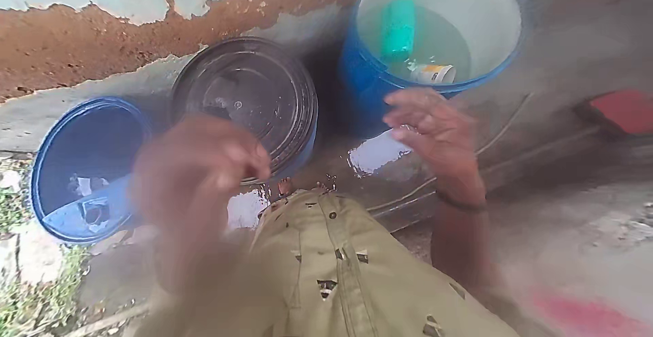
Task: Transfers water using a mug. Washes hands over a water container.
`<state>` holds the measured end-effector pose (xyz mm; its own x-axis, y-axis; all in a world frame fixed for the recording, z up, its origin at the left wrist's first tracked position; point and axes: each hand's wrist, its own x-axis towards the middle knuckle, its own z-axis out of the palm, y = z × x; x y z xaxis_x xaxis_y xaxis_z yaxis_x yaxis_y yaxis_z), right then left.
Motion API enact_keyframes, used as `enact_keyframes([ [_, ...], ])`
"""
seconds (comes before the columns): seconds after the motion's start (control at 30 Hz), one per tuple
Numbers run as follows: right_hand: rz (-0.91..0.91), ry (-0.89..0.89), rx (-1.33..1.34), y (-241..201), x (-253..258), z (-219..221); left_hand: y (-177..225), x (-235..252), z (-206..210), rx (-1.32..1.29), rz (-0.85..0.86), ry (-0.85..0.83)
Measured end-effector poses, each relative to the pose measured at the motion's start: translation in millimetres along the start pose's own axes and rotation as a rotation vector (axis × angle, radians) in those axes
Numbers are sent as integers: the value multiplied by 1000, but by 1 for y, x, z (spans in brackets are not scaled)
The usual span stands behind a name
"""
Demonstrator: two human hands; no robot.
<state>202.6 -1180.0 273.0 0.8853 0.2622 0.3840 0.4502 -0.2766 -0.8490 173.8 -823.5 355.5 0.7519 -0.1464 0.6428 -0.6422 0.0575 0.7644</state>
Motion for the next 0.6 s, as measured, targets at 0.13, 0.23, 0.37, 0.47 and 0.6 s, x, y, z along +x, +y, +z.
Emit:
enact_keyframes([
  [0.13,179,-196,-476,9,10,31,-39,2,-7,-545,-436,13],
  [0.23,120,-176,-327,9,15,50,-69,-11,-7,-832,-610,121],
  [0.37,90,-150,-221,9,19,72,-92,-31,-1,-1057,-692,195],
  [0.47,82,-148,-175,15,24,82,-100,-34,4,-1109,-689,223],
  [0.6,157,-155,-68,28,24,93,-112,-36,2,-1084,-678,239],
])
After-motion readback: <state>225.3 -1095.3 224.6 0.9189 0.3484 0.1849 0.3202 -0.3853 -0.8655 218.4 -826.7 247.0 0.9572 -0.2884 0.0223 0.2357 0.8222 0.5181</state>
